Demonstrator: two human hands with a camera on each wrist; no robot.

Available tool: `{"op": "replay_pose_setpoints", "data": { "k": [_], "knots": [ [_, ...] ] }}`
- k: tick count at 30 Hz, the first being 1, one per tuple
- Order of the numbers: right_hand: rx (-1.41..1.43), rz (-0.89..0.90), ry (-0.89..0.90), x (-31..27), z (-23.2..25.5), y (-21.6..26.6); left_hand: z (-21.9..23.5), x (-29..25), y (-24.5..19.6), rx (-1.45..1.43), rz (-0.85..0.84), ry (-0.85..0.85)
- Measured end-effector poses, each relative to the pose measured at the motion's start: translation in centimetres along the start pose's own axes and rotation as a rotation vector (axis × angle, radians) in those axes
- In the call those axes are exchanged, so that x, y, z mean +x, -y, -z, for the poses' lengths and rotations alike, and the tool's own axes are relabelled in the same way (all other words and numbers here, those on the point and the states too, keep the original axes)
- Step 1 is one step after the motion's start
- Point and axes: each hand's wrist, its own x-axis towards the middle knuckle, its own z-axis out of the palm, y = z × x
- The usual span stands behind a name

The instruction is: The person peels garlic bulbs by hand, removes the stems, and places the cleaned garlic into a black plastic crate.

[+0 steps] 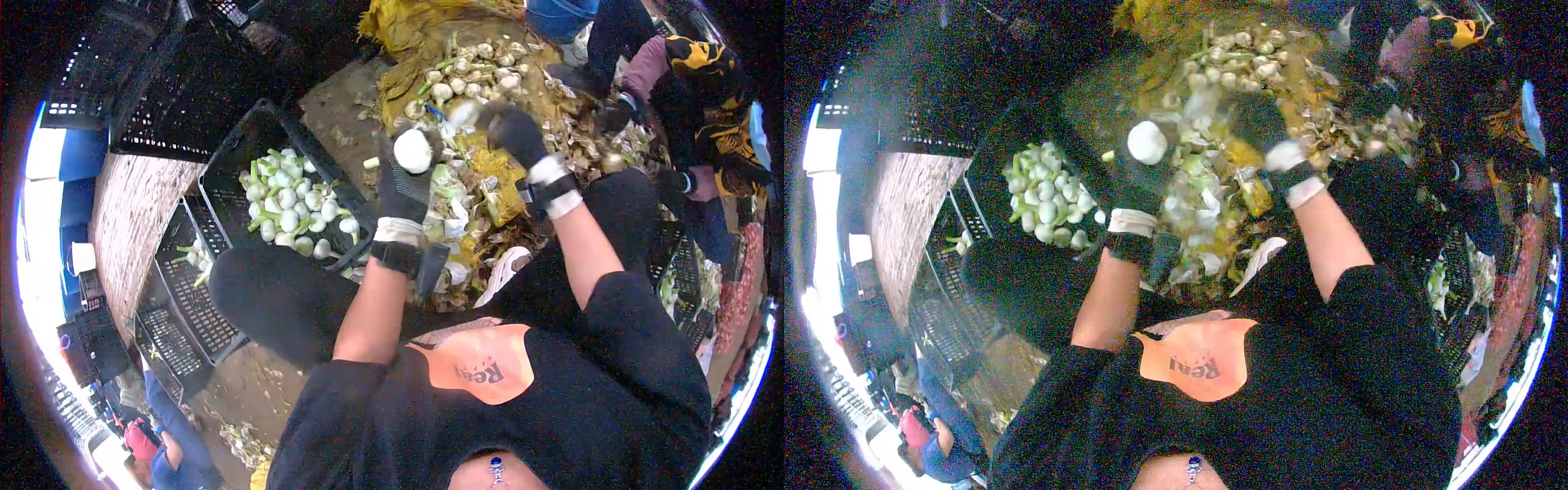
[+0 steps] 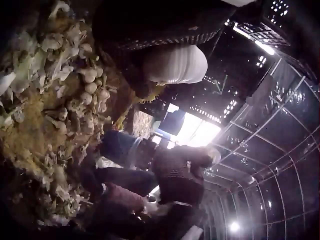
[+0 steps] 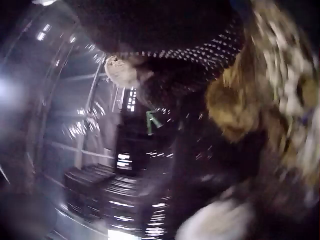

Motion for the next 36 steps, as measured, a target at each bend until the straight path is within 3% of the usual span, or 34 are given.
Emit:
{"op": "replay_pose_setpoints", "data": {
  "k": [1, 2, 3, 4, 5, 7, 8, 9, 11, 13, 15, 17, 18, 20, 22, 23, 24, 25, 26, 28, 29, 30, 31, 33, 34, 36],
  "knots": [
    [-0.449, 0.018, 0.079, -0.9, -1.4, -0.9, 0.0, 0.0, -0.4, 0.078, -0.037, -0.049],
    [-0.599, 0.114, 0.159, -2.1, -3.2, -0.2, 1.1, 0.4, -0.2, -0.065, 0.082, -0.123],
    [-0.547, 0.017, 0.281, -2.6, -4.3, 1.2, 2.1, 0.8, 0.1, -0.217, 0.188, -0.216],
    [-0.492, -0.081, 0.409, -2.7, -5.2, 2.1, 3.3, 1.4, 0.2, -0.572, 0.430, -0.385],
    [-0.493, -0.073, 0.420, -2.4, -5.7, 1.8, 5.3, 1.6, 0.3, -0.025, 0.210, -0.382],
    [-0.389, -0.092, 0.406, -1.7, -7.5, -0.3, 7.8, 2.4, -2.6, 0.348, -0.037, -0.463],
    [-0.389, -0.083, 0.423, -0.8, -8.5, -1.8, 8.6, 2.7, -3.5, 0.174, -0.064, -0.572],
    [-0.432, -0.052, 0.306, 0.5, -9.7, -3.7, 10.7, 3.1, -3.1, 0.669, -0.209, -0.568],
    [-0.421, 0.062, 0.099, 3.4, -12.0, -7.8, 10.6, 2.8, -4.4, 0.684, -0.200, -0.571],
    [-0.485, -0.070, -0.001, 6.4, -14.6, -11.3, 9.7, 2.7, -5.6, 0.781, -0.233, -0.587],
    [-0.720, -0.081, 0.219, 12.2, -16.3, -16.8, 9.9, 1.1, -3.4, 0.413, -0.009, -0.491],
    [-0.334, -0.274, -0.130, 15.0, -17.6, -14.5, 8.6, 0.4, -3.2, 0.215, 0.005, -0.427],
    [-0.330, -0.262, -0.142, 13.8, -16.7, -9.5, 8.0, 0.2, -3.0, 0.256, -0.042, -0.423],
    [-0.626, -0.221, 0.063, 15.5, -16.8, -10.5, 7.2, -0.6, -2.4, 0.254, -0.039, -0.385],
    [-0.524, -0.022, -0.061, 14.0, -15.7, -11.0, 6.7, -1.2, -1.7, 0.174, 0.064, -0.317],
    [-0.625, 0.028, 0.017, 14.0, -15.2, -11.3, 6.5, -1.1, -1.2, 0.417, 0.010, -0.255],
    [-0.396, -0.012, -0.093, 13.3, -14.8, -10.8, 6.1, -0.6, -1.1, 0.657, -0.047, -0.190],
    [-0.419, 0.147, -0.019, 12.4, -13.6, -9.5, 5.9, -0.2, 0.1, 0.466, -0.044, -0.162],
    [-0.297, 0.149, 0.057, 11.6, -11.9, -6.8, 5.7, 0.2, 1.0, 0.458, -0.054, -0.162],
    [-0.052, 0.101, 0.203, 9.3, -8.2, -0.3, 5.0, 0.6, 1.0, 0.209, 0.139, -0.102],
    [0.133, 0.030, 0.246, 8.4, -6.9, 2.9, 4.1, 1.0, -1.0, 0.160, -0.010, -0.162],
    [0.315, -0.015, 0.241, 7.2, -5.6, 5.6, 3.5, 1.5, -2.5, 0.150, -0.031, -0.146],
    [0.461, -0.031, 0.196, 6.1, -4.8, 7.5, 3.2, 1.8, -3.8, 0.048, 0.058, -0.121],
    [0.551, 0.065, 0.033, 3.9, -4.6, 7.3, 3.0, 2.4, -5.7, 0.008, 0.238, -0.006],
    [0.433, 0.000, 0.138, 3.9, -4.7, 7.3, 2.3, 2.4, -5.7, 0.003, 0.227, 0.011],
    [0.199, -0.025, 0.059, 2.4, -5.0, 8.8, 0.9, 2.0, -4.6, 0.073, 0.013, 0.003]
  ]
}}
